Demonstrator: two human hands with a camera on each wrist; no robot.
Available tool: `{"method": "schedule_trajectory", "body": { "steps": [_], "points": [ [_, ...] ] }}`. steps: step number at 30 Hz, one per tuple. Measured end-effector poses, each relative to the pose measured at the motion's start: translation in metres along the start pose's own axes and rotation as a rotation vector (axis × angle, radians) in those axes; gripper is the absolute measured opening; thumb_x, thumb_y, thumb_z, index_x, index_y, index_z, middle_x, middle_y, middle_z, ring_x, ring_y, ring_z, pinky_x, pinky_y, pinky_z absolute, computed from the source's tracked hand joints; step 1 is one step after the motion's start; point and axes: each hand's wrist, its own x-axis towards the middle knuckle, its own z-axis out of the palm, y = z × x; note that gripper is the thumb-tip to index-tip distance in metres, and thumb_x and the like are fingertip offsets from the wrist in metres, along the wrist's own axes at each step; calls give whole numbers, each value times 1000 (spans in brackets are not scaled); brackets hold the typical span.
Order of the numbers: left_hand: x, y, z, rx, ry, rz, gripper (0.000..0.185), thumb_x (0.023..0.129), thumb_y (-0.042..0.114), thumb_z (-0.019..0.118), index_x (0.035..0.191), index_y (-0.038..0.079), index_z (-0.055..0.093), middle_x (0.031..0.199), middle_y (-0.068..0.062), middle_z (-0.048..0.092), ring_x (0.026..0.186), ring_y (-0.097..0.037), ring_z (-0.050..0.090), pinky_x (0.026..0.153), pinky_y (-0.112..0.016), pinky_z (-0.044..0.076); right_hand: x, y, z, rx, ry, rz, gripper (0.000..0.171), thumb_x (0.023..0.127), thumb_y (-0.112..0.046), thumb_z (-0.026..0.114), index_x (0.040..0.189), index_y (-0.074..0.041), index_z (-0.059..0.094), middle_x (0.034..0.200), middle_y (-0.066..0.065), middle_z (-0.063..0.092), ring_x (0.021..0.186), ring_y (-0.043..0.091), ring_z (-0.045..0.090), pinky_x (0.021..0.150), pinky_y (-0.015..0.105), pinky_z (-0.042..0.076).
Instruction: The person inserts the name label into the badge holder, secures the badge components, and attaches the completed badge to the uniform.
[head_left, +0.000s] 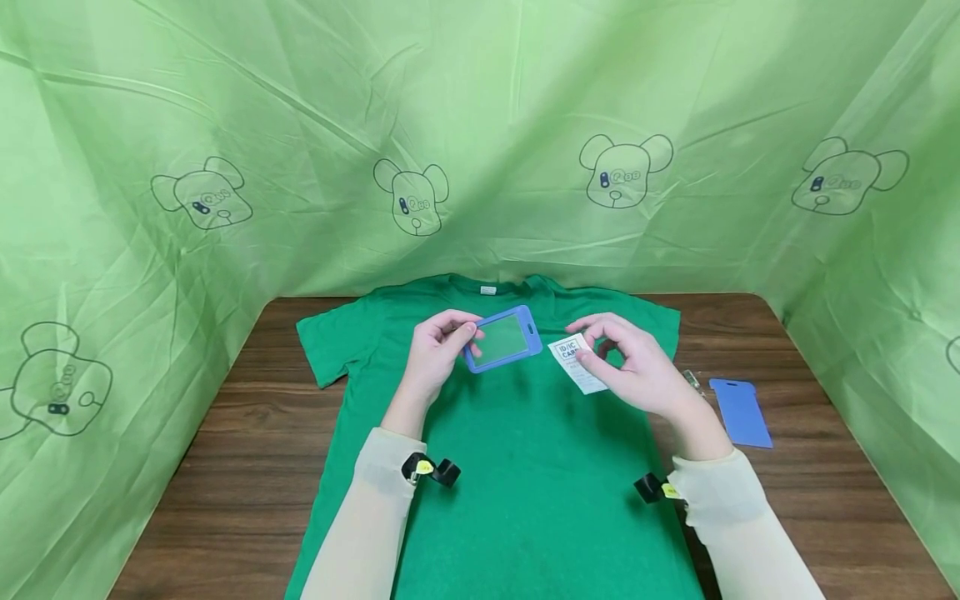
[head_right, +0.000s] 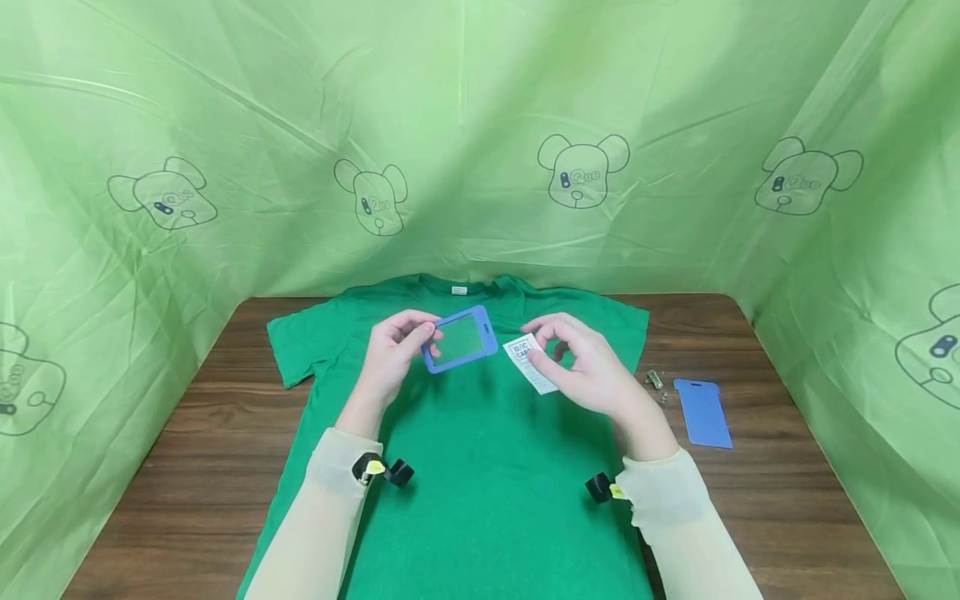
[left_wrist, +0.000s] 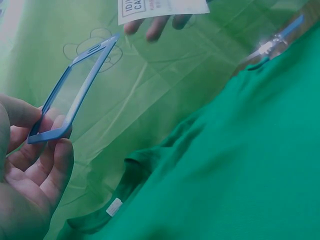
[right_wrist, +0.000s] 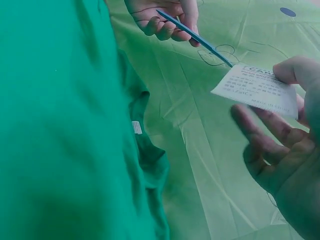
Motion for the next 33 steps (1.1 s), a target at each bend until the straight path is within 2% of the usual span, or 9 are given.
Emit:
{"method": "schedule_trajectory", "body": {
  "steps": [4, 7, 11, 16, 20, 23, 27, 29, 33],
  "points": [
    [0, 0, 0, -4, -3, 5, 20, 110, 7, 66, 116, -11, 74, 89, -3, 79, 67, -16, 72, 66, -30, 61, 0, 0, 1, -11, 45, -1, 16, 103, -4, 74, 106, -17, 66, 116, 1, 72, 83, 21, 60, 62, 26, 49],
    [0, 0, -1, -1, -4, 7, 20, 110, 7, 66, 116, -11, 74, 89, -5, 79, 68, -16, 72, 67, -32, 62, -1, 1, 2, 1, 61, 10, 15, 103, -4, 74, 113, -13, 68, 103, -1, 72, 78, 18, 61, 61, 27, 50],
    [0, 0, -1, -2, -2, 2, 20, 109, 7, 67, 116, -11, 74, 91, -14, 78, 68, -17, 72, 67, -37, 63, -1, 1, 2, 19, 57, 27, 19, 105, -5, 72, 122, -12, 71, 104, 1, 74, 79, 16, 66, 62, 27, 55],
    [0, 0, 0, -15, -3, 5, 20, 109, 7, 68, 116, -10, 74, 95, -32, 74, 67, -17, 72, 65, -30, 61, 0, -1, 0, 18, 43, 39, 35, 107, -7, 70, 141, -16, 69, 106, 0, 72, 79, 15, 67, 61, 26, 55],
    [0, -1, 0, -9, -3, -1, 19, 109, 6, 67, 115, -10, 75, 98, -39, 70, 67, -17, 72, 66, -29, 61, 0, -2, -1, 8, 36, 39, 45, 108, -9, 69, 151, -20, 65, 107, -2, 70, 80, 15, 67, 62, 25, 55],
    [0, -2, 1, -1, -3, -6, 18, 109, 6, 67, 115, -10, 75, 100, -43, 68, 68, -17, 72, 67, -34, 63, 0, -2, -2, 4, 39, 32, 42, 108, -8, 69, 149, -19, 66, 107, -2, 70, 79, 15, 66, 62, 25, 55],
    [-1, -1, 1, 5, -2, -7, 18, 109, 6, 67, 115, -9, 75, 100, -43, 68, 68, -17, 72, 68, -39, 64, 0, -2, -2, 0, 64, 16, 32, 105, -4, 73, 135, -13, 70, 103, 0, 71, 74, 16, 61, 57, 25, 50],
    [-1, -1, 2, 4, -3, -7, 18, 109, 6, 67, 115, -9, 75, 98, -38, 71, 68, -17, 72, 68, -39, 64, 0, -2, -3, -9, 82, 16, 27, 102, -4, 76, 127, -12, 70, 98, 0, 70, 70, 17, 57, 55, 24, 46],
    [0, -1, 3, -5, -12, -5, 19, 109, 5, 67, 115, -11, 74, 91, -19, 77, 68, -17, 72, 67, -35, 63, -1, -5, -5, -15, 129, 48, 21, 99, -6, 81, 115, -12, 69, 93, 0, 67, 67, 17, 54, 55, 23, 42]
  ]
}}
